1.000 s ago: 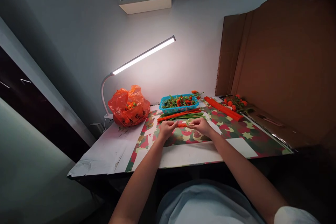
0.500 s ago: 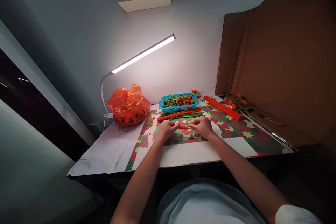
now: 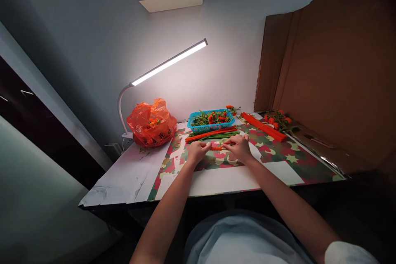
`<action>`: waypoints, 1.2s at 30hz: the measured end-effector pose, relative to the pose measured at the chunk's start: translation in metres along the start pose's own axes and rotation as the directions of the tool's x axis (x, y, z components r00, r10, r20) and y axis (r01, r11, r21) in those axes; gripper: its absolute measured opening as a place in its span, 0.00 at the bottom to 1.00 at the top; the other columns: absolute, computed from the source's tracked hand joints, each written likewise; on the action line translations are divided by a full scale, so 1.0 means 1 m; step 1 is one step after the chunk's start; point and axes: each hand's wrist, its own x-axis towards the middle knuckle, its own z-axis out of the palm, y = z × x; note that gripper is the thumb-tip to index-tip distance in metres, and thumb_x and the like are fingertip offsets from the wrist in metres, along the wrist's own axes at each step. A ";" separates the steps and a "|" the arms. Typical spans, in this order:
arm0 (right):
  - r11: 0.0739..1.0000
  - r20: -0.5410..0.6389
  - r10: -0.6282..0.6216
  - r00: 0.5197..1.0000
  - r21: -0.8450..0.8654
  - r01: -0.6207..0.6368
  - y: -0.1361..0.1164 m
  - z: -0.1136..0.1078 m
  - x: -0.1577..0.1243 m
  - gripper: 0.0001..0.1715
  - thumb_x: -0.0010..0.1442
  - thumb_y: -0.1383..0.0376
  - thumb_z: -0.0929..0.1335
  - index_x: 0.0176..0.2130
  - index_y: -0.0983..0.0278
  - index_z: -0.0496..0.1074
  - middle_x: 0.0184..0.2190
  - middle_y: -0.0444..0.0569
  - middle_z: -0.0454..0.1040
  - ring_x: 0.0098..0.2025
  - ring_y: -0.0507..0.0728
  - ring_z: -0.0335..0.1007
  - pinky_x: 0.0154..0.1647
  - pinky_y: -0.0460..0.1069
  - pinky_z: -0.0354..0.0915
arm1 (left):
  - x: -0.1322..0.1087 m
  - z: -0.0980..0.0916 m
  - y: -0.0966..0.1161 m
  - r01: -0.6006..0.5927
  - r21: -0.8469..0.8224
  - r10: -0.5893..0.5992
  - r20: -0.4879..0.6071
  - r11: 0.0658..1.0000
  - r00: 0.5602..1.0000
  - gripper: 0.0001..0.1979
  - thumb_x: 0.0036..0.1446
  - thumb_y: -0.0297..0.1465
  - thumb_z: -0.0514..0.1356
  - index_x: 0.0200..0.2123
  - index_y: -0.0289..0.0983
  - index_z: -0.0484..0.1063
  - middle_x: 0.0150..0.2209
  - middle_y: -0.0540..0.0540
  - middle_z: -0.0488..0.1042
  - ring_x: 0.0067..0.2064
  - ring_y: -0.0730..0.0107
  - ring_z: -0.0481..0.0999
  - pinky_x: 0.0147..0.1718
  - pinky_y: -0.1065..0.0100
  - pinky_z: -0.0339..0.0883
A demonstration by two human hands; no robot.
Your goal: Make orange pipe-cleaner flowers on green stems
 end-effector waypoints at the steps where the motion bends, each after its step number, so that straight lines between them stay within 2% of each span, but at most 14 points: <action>1: 1.000 0.005 0.004 1.000 0.014 -0.004 0.000 0.000 0.000 0.22 0.59 0.50 0.65 0.23 0.59 0.77 0.25 0.45 0.78 0.32 0.55 0.68 0.43 0.54 0.44 | 0.000 0.000 -0.001 0.003 -0.004 -0.003 0.000 1.000 1.000 0.25 0.53 0.45 0.53 0.11 0.36 0.63 0.13 0.53 0.53 0.20 0.75 0.53 0.22 0.68 0.43; 5: 0.999 0.020 0.002 1.000 0.042 -0.003 0.000 0.000 -0.001 0.22 0.60 0.51 0.65 0.23 0.60 0.75 0.25 0.44 0.77 0.32 0.55 0.68 0.43 0.53 0.44 | 0.002 0.000 -0.002 0.034 -0.027 -0.034 0.008 0.999 0.999 0.24 0.53 0.46 0.53 0.12 0.36 0.64 0.12 0.52 0.54 0.20 0.74 0.54 0.22 0.68 0.44; 9: 0.998 0.038 -0.066 0.997 -0.001 0.066 0.001 0.003 -0.002 0.22 0.62 0.52 0.64 0.24 0.60 0.75 0.25 0.44 0.77 0.32 0.54 0.68 0.43 0.53 0.44 | 0.000 0.000 0.001 0.094 0.013 -0.094 0.014 0.996 0.995 0.23 0.52 0.45 0.54 0.12 0.37 0.64 0.12 0.51 0.56 0.20 0.73 0.56 0.22 0.68 0.44; 14: 0.995 0.068 -0.094 0.993 -0.021 0.096 -0.005 0.004 -0.004 0.23 0.62 0.52 0.64 0.24 0.61 0.74 0.24 0.45 0.77 0.31 0.53 0.67 0.41 0.52 0.44 | 0.000 0.000 0.003 0.120 0.050 -0.117 -0.066 0.992 0.991 0.24 0.52 0.46 0.54 0.12 0.37 0.64 0.13 0.51 0.58 0.21 0.72 0.59 0.23 0.68 0.45; 18: 0.996 0.056 -0.078 0.995 0.047 0.075 -0.012 0.004 -0.005 0.24 0.62 0.51 0.63 0.25 0.61 0.76 0.24 0.46 0.77 0.30 0.54 0.66 0.41 0.53 0.45 | 0.002 0.003 -0.002 0.185 -0.062 -0.190 -0.094 0.981 0.977 0.24 0.51 0.48 0.54 0.12 0.37 0.63 0.12 0.51 0.58 0.20 0.72 0.61 0.23 0.69 0.48; 22: 0.992 0.045 -0.039 0.998 0.124 0.034 -0.013 0.006 -0.005 0.20 0.61 0.52 0.64 0.28 0.59 0.78 0.26 0.47 0.78 0.31 0.55 0.67 0.43 0.55 0.49 | 0.005 0.008 -0.011 0.260 -0.232 -0.272 -0.021 0.937 0.962 0.25 0.50 0.50 0.55 0.13 0.38 0.58 0.12 0.54 0.51 0.18 0.74 0.57 0.21 0.70 0.47; 24: 0.974 0.054 0.012 0.998 0.226 -0.024 -0.011 0.008 -0.003 0.19 0.59 0.51 0.65 0.28 0.59 0.78 0.24 0.47 0.76 0.31 0.56 0.68 0.42 0.54 0.54 | 0.007 0.010 -0.014 0.267 -0.302 -0.278 0.006 0.915 0.960 0.26 0.50 0.50 0.55 0.13 0.38 0.54 0.13 0.55 0.48 0.17 0.77 0.53 0.20 0.70 0.46; 26: 0.909 0.114 0.087 0.990 0.399 -0.125 -0.007 0.010 -0.001 0.20 0.55 0.49 0.67 0.28 0.61 0.78 0.24 0.47 0.75 0.30 0.56 0.68 0.37 0.53 0.59 | 0.008 0.012 -0.015 0.243 -0.367 -0.257 0.013 0.898 0.966 0.26 0.50 0.50 0.55 0.14 0.38 0.51 0.15 0.55 0.45 0.17 0.78 0.49 0.19 0.71 0.44; 28: 0.808 0.228 0.138 0.964 0.537 -0.243 -0.004 0.011 0.002 0.22 0.51 0.47 0.69 0.27 0.62 0.77 0.24 0.47 0.74 0.29 0.56 0.68 0.31 0.51 0.60 | 0.009 0.012 -0.015 0.186 -0.413 -0.204 0.001 0.892 0.979 0.27 0.50 0.51 0.55 0.14 0.38 0.49 0.16 0.55 0.44 0.18 0.79 0.46 0.19 0.71 0.42; 30: 0.751 0.326 0.152 0.933 0.576 -0.324 -0.002 0.010 0.004 0.24 0.46 0.45 0.71 0.25 0.64 0.77 0.22 0.47 0.73 0.27 0.55 0.67 0.29 0.50 0.60 | 0.009 0.011 -0.015 0.110 -0.424 -0.131 -0.019 0.899 0.991 0.28 0.48 0.53 0.55 0.14 0.38 0.48 0.17 0.55 0.44 0.20 0.79 0.45 0.20 0.70 0.41; 33: 0.766 0.394 0.164 0.904 0.526 -0.368 0.001 0.003 0.007 0.25 0.42 0.45 0.73 0.21 0.65 0.74 0.19 0.45 0.70 0.24 0.53 0.65 0.27 0.49 0.59 | 0.008 0.008 -0.014 0.019 -0.405 -0.031 -0.025 0.914 0.999 0.29 0.46 0.55 0.54 0.13 0.38 0.50 0.17 0.54 0.44 0.21 0.79 0.45 0.21 0.70 0.40; 36: 0.796 0.427 0.195 0.883 0.457 -0.397 0.007 -0.002 0.008 0.23 0.40 0.48 0.74 0.19 0.65 0.74 0.18 0.45 0.70 0.23 0.52 0.64 0.25 0.48 0.59 | 0.004 0.005 -0.012 -0.048 -0.323 0.047 -0.013 0.945 0.999 0.27 0.48 0.51 0.53 0.13 0.37 0.52 0.16 0.54 0.45 0.21 0.78 0.45 0.21 0.70 0.40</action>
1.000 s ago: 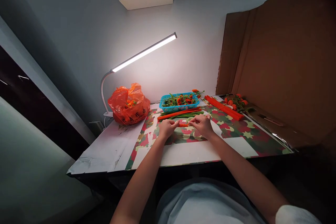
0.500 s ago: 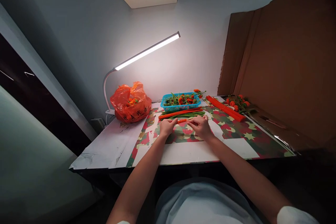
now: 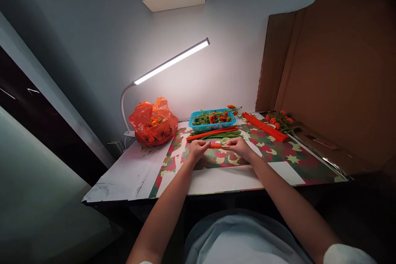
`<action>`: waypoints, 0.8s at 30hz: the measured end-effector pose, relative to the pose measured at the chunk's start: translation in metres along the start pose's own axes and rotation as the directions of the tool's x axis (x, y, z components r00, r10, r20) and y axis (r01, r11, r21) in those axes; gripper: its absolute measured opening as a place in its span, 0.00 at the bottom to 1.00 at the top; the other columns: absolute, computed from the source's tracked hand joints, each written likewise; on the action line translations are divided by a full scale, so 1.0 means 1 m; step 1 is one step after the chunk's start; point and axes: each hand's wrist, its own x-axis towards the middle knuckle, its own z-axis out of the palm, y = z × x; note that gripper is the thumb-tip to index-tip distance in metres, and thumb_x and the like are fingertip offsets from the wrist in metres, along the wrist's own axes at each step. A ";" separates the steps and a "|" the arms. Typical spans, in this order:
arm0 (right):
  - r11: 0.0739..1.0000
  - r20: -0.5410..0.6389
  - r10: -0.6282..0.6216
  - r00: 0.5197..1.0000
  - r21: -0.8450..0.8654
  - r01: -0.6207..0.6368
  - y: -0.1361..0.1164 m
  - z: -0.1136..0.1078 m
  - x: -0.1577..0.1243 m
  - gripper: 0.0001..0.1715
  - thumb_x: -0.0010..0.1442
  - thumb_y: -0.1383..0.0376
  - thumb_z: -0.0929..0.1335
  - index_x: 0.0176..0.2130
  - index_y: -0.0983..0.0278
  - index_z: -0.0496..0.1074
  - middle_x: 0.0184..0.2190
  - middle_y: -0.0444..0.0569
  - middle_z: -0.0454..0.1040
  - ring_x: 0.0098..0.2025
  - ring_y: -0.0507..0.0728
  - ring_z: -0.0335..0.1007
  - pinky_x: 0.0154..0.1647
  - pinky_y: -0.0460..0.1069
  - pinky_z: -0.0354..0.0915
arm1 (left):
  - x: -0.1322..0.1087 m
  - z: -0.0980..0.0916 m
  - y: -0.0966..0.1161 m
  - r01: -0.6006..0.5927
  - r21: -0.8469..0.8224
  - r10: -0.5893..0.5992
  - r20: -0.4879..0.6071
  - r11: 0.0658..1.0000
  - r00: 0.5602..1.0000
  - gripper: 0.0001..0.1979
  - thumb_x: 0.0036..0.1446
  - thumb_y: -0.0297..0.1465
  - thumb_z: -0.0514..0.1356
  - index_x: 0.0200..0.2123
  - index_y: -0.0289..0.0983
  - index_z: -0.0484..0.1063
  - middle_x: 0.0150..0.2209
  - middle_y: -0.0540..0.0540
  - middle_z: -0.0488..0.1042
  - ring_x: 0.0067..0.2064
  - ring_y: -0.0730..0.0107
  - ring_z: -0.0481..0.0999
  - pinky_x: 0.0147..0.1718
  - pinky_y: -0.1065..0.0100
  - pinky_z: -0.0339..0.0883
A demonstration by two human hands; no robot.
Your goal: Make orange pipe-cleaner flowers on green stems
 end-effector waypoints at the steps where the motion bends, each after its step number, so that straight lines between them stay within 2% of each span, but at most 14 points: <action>1: 0.999 -0.002 0.009 1.000 -0.030 -0.009 0.002 -0.002 0.000 0.22 0.39 0.49 0.75 0.19 0.65 0.74 0.18 0.46 0.71 0.23 0.53 0.65 0.25 0.48 0.59 | -0.001 -0.001 0.001 -0.023 0.057 0.023 0.008 0.998 1.000 0.26 0.49 0.49 0.53 0.12 0.37 0.52 0.16 0.54 0.45 0.21 0.78 0.46 0.22 0.70 0.39; 5: 0.977 -0.068 -0.027 0.997 -0.212 0.012 0.009 -0.004 -0.001 0.16 0.39 0.53 0.76 0.20 0.64 0.77 0.19 0.48 0.74 0.26 0.56 0.70 0.27 0.49 0.60 | -0.006 -0.005 0.007 -0.092 0.289 0.092 0.015 0.953 0.996 0.23 0.50 0.43 0.54 0.11 0.36 0.56 0.15 0.54 0.47 0.21 0.78 0.46 0.22 0.69 0.39; 8: 0.954 -0.175 -0.079 0.981 -0.299 0.024 0.011 -0.001 -0.001 0.14 0.40 0.53 0.75 0.20 0.62 0.77 0.19 0.47 0.75 0.28 0.57 0.72 0.30 0.49 0.60 | -0.006 -0.006 0.009 -0.098 0.356 0.102 0.010 0.929 0.995 0.23 0.51 0.43 0.53 0.11 0.35 0.58 0.14 0.54 0.47 0.21 0.77 0.47 0.23 0.68 0.40; 11: 0.950 -0.274 -0.088 0.958 -0.311 -0.002 0.012 0.002 0.000 0.15 0.41 0.52 0.75 0.20 0.61 0.77 0.20 0.47 0.77 0.28 0.56 0.72 0.31 0.49 0.60 | -0.005 -0.005 0.011 -0.061 0.366 0.072 -0.015 0.929 0.997 0.24 0.52 0.44 0.53 0.11 0.35 0.59 0.14 0.54 0.48 0.21 0.77 0.47 0.23 0.68 0.40; 14: 0.959 -0.320 -0.091 0.943 -0.284 -0.004 0.013 0.003 0.002 0.16 0.42 0.51 0.74 0.21 0.62 0.78 0.20 0.47 0.77 0.26 0.55 0.71 0.33 0.49 0.61 | -0.004 -0.003 0.012 -0.025 0.346 0.038 -0.030 0.938 0.999 0.24 0.52 0.43 0.52 0.10 0.36 0.58 0.14 0.53 0.49 0.21 0.76 0.48 0.23 0.68 0.40; 20: 0.961 -0.334 -0.110 0.936 -0.276 0.014 0.011 0.004 0.000 0.17 0.43 0.50 0.74 0.21 0.62 0.77 0.19 0.47 0.76 0.25 0.55 0.70 0.35 0.51 0.61 | -0.004 -0.001 0.011 -0.016 0.332 0.024 -0.021 0.943 0.999 0.24 0.52 0.43 0.52 0.10 0.36 0.57 0.14 0.53 0.49 0.21 0.76 0.48 0.23 0.68 0.41; 24: 0.965 -0.335 -0.135 0.933 -0.259 0.047 0.008 0.006 -0.002 0.19 0.45 0.50 0.73 0.21 0.62 0.75 0.20 0.47 0.75 0.25 0.54 0.70 0.33 0.49 0.61 | -0.005 -0.001 0.012 0.017 0.350 -0.013 -0.013 0.937 1.000 0.23 0.53 0.43 0.52 0.11 0.36 0.60 0.14 0.53 0.52 0.21 0.76 0.50 0.23 0.68 0.41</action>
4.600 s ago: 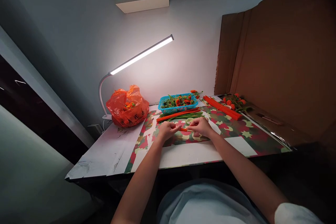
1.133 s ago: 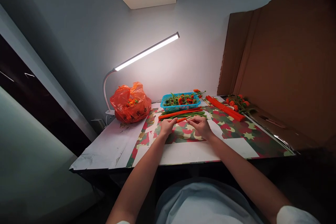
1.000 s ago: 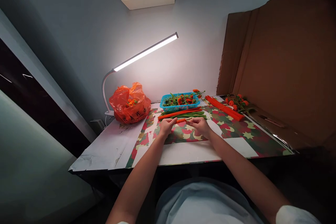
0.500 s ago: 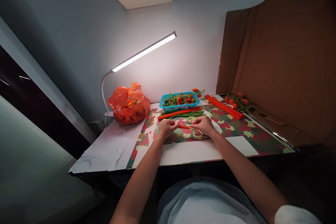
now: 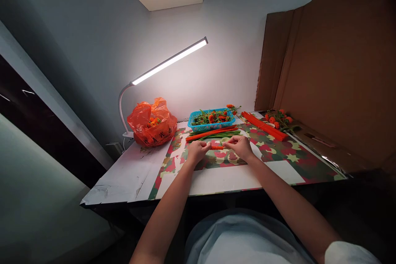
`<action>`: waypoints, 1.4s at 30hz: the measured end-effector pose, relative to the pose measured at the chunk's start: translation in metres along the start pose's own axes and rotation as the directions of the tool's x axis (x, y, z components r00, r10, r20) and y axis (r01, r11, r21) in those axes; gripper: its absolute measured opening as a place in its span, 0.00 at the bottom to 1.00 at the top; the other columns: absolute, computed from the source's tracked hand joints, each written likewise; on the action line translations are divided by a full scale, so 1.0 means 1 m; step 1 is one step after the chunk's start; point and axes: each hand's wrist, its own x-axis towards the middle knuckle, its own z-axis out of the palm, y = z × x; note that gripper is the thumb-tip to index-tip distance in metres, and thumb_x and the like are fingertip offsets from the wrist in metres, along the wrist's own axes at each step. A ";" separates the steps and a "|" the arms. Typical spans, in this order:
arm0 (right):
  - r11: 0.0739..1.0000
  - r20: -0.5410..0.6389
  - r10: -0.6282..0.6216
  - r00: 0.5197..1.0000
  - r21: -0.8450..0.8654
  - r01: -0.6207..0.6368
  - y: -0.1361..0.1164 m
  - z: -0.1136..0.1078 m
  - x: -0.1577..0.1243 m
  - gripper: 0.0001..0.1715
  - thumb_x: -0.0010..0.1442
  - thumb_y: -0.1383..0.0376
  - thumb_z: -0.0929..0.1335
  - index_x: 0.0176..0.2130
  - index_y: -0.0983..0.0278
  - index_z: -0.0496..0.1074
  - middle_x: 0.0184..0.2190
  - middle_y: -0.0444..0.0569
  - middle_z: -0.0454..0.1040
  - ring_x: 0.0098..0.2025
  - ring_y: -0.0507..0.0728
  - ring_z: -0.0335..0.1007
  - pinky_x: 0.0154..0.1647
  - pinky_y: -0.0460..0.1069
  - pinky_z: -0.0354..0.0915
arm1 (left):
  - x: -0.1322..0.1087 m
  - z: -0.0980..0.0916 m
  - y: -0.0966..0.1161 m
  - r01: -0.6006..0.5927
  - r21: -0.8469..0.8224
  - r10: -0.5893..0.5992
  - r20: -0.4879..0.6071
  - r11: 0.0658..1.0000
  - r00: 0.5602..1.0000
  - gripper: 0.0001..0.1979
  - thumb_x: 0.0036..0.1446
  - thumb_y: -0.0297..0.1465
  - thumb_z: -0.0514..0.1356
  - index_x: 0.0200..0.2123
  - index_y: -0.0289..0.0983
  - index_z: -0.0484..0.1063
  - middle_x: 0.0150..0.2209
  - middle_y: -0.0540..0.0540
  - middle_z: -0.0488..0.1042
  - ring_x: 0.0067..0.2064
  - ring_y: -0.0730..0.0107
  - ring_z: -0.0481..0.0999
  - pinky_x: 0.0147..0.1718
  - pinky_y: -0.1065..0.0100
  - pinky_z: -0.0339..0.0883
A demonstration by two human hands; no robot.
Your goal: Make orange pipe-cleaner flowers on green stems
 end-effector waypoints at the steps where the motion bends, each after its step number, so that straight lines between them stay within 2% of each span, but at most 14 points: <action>1: 1.000 0.006 -0.005 1.000 0.018 0.005 -0.001 0.001 -0.001 0.20 0.45 0.49 0.72 0.20 0.63 0.74 0.19 0.47 0.75 0.25 0.54 0.69 0.31 0.49 0.61 | 0.000 0.000 0.001 0.014 0.011 -0.014 0.003 1.000 1.000 0.23 0.53 0.42 0.52 0.11 0.36 0.62 0.14 0.53 0.52 0.20 0.76 0.50 0.23 0.68 0.41; 6: 0.988 0.099 0.024 0.995 0.151 -0.039 -0.002 0.008 -0.004 0.22 0.45 0.47 0.72 0.20 0.63 0.70 0.15 0.43 0.69 0.18 0.51 0.61 0.21 0.47 0.57 | -0.002 -0.002 0.005 0.097 0.059 -0.094 -0.063 0.993 0.994 0.22 0.52 0.44 0.53 0.12 0.37 0.66 0.13 0.51 0.58 0.21 0.73 0.56 0.23 0.68 0.44; 8: 0.975 0.138 0.063 0.988 0.201 -0.091 -0.002 0.011 -0.006 0.23 0.46 0.46 0.71 0.22 0.63 0.70 0.14 0.41 0.66 0.14 0.49 0.55 0.17 0.46 0.54 | -0.003 -0.002 0.006 0.129 0.044 -0.124 -0.098 0.991 0.987 0.23 0.51 0.45 0.54 0.12 0.37 0.66 0.13 0.50 0.59 0.21 0.72 0.58 0.23 0.69 0.45; 10: 0.971 0.151 0.059 0.987 0.221 -0.092 -0.003 0.011 -0.007 0.23 0.47 0.46 0.70 0.23 0.63 0.71 0.14 0.40 0.65 0.13 0.48 0.53 0.15 0.46 0.52 | -0.004 -0.003 0.006 0.170 0.009 -0.168 -0.116 0.985 0.979 0.23 0.51 0.46 0.53 0.13 0.37 0.66 0.13 0.50 0.60 0.21 0.71 0.59 0.23 0.69 0.46; 15: 0.983 0.102 -0.106 0.989 0.157 0.090 -0.006 0.009 -0.007 0.17 0.51 0.51 0.70 0.25 0.62 0.76 0.20 0.46 0.73 0.23 0.54 0.68 0.23 0.46 0.60 | -0.003 -0.001 0.001 0.241 -0.090 -0.251 -0.128 0.966 0.960 0.24 0.50 0.46 0.54 0.11 0.38 0.60 0.12 0.51 0.56 0.19 0.73 0.58 0.22 0.69 0.46; 17: 0.978 0.091 -0.130 0.987 0.172 0.113 -0.007 0.009 -0.006 0.15 0.50 0.53 0.70 0.26 0.62 0.77 0.23 0.48 0.76 0.27 0.56 0.71 0.27 0.48 0.63 | -0.001 0.002 -0.003 0.254 -0.166 -0.273 -0.109 0.953 0.956 0.24 0.49 0.47 0.54 0.11 0.38 0.57 0.12 0.53 0.52 0.19 0.74 0.55 0.22 0.69 0.46; 21: 0.947 0.137 -0.041 0.990 0.321 -0.006 -0.009 0.009 -0.001 0.18 0.46 0.50 0.71 0.24 0.63 0.76 0.23 0.49 0.76 0.28 0.56 0.71 0.30 0.50 0.64 | 0.004 0.006 -0.008 0.259 -0.304 -0.293 -0.069 0.917 0.954 0.24 0.47 0.48 0.54 0.12 0.38 0.52 0.14 0.54 0.46 0.20 0.76 0.49 0.22 0.69 0.43; 26: 0.898 0.260 0.076 0.963 0.401 -0.179 -0.011 0.005 0.004 0.25 0.38 0.46 0.74 0.20 0.65 0.73 0.17 0.43 0.69 0.22 0.51 0.62 0.26 0.48 0.59 | 0.006 0.006 -0.007 0.178 -0.375 -0.199 -0.017 0.910 0.980 0.27 0.45 0.53 0.52 0.13 0.38 0.48 0.16 0.53 0.45 0.21 0.77 0.46 0.22 0.69 0.41; 30: 0.908 0.293 0.125 0.948 0.350 -0.229 -0.007 0.000 0.005 0.27 0.32 0.46 0.75 0.15 0.65 0.68 0.15 0.41 0.65 0.21 0.49 0.58 0.25 0.47 0.56 | 0.004 0.004 -0.008 0.061 -0.338 -0.079 -0.040 0.939 0.996 0.27 0.47 0.53 0.51 0.13 0.38 0.48 0.16 0.53 0.44 0.21 0.77 0.45 0.22 0.69 0.40; 33: 0.925 0.345 0.155 0.926 0.277 -0.258 -0.002 -0.003 0.005 0.25 0.31 0.48 0.76 0.17 0.66 0.72 0.15 0.42 0.66 0.20 0.50 0.59 0.24 0.48 0.56 | 0.001 0.002 -0.009 -0.036 -0.258 0.028 -0.034 0.966 0.999 0.25 0.49 0.48 0.52 0.12 0.37 0.50 0.16 0.54 0.44 0.21 0.77 0.46 0.22 0.69 0.40; 35: 0.952 0.346 0.144 0.927 0.208 -0.225 0.000 -0.005 0.005 0.23 0.33 0.49 0.76 0.19 0.66 0.74 0.16 0.45 0.69 0.21 0.52 0.62 0.25 0.48 0.56 | -0.001 0.000 -0.010 -0.082 -0.181 0.080 -0.023 0.980 0.997 0.23 0.50 0.45 0.52 0.12 0.37 0.52 0.16 0.54 0.45 0.21 0.77 0.47 0.23 0.69 0.41; 38: 0.995 0.230 0.086 0.969 0.028 -0.095 0.001 -0.005 0.003 0.19 0.37 0.50 0.75 0.18 0.64 0.75 0.18 0.48 0.73 0.25 0.56 0.68 0.31 0.50 0.58 | -0.001 -0.002 -0.009 -0.111 -0.063 0.109 -0.038 0.992 0.993 0.23 0.50 0.42 0.53 0.11 0.36 0.53 0.15 0.54 0.47 0.21 0.77 0.46 0.23 0.69 0.41; 42: 0.977 0.066 -0.021 0.998 -0.209 0.034 -0.001 -0.001 0.001 0.16 0.44 0.52 0.74 0.19 0.60 0.75 0.20 0.46 0.76 0.29 0.57 0.70 0.41 0.54 0.54 | 0.000 -0.003 -0.007 -0.061 0.032 0.063 -0.053 0.998 0.997 0.22 0.50 0.41 0.54 0.11 0.36 0.56 0.14 0.54 0.49 0.21 0.76 0.48 0.23 0.68 0.42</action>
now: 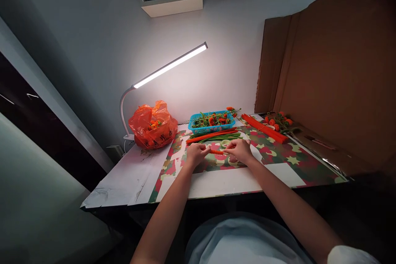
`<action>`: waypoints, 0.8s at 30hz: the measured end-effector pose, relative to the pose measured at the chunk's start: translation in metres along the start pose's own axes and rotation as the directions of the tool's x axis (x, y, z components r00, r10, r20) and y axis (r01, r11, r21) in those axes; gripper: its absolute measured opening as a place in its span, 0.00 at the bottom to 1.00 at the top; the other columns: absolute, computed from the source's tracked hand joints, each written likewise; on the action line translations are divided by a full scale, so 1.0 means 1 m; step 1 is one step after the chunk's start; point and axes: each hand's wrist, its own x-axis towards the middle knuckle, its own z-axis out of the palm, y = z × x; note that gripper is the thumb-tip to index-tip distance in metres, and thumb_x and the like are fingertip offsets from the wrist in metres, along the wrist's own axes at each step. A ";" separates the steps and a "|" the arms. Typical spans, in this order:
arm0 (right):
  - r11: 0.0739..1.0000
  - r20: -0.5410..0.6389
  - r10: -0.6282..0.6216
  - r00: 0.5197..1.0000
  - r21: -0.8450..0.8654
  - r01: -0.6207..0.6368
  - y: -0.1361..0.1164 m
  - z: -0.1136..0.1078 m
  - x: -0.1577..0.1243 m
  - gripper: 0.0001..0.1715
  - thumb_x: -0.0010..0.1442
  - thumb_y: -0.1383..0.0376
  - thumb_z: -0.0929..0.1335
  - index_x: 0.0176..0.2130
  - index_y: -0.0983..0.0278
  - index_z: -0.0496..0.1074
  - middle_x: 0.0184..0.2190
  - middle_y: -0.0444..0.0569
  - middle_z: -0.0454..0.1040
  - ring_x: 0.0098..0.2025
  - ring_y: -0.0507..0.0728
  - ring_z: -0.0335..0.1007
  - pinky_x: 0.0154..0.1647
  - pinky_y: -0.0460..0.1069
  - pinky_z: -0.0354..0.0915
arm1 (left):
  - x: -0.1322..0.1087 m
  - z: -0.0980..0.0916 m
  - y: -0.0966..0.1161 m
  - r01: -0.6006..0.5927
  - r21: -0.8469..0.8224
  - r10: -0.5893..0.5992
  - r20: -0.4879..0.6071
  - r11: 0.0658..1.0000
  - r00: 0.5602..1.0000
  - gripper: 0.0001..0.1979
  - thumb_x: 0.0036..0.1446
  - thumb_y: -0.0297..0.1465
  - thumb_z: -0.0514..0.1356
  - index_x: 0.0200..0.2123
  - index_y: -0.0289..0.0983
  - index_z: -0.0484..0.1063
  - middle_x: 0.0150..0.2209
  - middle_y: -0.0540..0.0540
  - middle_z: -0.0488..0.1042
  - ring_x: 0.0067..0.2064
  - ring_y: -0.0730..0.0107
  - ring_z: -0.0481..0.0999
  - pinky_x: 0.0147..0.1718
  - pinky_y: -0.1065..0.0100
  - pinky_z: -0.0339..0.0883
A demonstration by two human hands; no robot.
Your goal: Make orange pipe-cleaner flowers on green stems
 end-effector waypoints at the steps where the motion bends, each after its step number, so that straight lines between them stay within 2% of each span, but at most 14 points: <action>1: 0.999 -0.024 -0.021 1.000 -0.032 0.020 -0.001 0.001 0.000 0.16 0.45 0.51 0.73 0.19 0.60 0.75 0.21 0.46 0.76 0.30 0.57 0.70 0.42 0.54 0.53 | 0.000 0.000 0.001 0.016 0.010 -0.016 0.003 1.000 1.000 0.22 0.51 0.41 0.54 0.11 0.36 0.58 0.13 0.53 0.50 0.21 0.76 0.50 0.23 0.68 0.42; 7: 0.985 -0.091 -0.139 0.986 -0.118 0.128 -0.004 0.000 -0.003 0.22 0.55 0.48 0.68 0.20 0.60 0.75 0.25 0.47 0.77 0.35 0.58 0.69 0.41 0.54 0.46 | 0.000 -0.001 0.004 0.074 0.003 -0.074 0.023 0.997 0.997 0.23 0.52 0.43 0.53 0.11 0.37 0.59 0.13 0.53 0.53 0.20 0.75 0.53 0.23 0.68 0.43; 14: 0.953 -0.069 -0.285 0.956 -0.128 0.275 -0.010 0.001 -0.008 0.22 0.61 0.53 0.64 0.23 0.62 0.72 0.25 0.46 0.77 0.32 0.55 0.66 0.43 0.54 0.44 | -0.001 -0.001 0.008 0.188 0.046 -0.184 -0.095 0.981 0.978 0.22 0.50 0.44 0.53 0.12 0.37 0.62 0.14 0.50 0.58 0.21 0.72 0.57 0.24 0.67 0.42; 24: 0.984 -0.071 -0.173 0.982 0.024 0.175 -0.013 0.010 -0.009 0.18 0.60 0.54 0.66 0.25 0.60 0.74 0.25 0.47 0.77 0.34 0.57 0.70 0.45 0.55 0.50 | -0.004 0.000 0.011 0.276 -0.062 -0.283 -0.187 0.959 0.941 0.23 0.50 0.43 0.54 0.11 0.38 0.56 0.13 0.51 0.55 0.19 0.73 0.56 0.23 0.67 0.43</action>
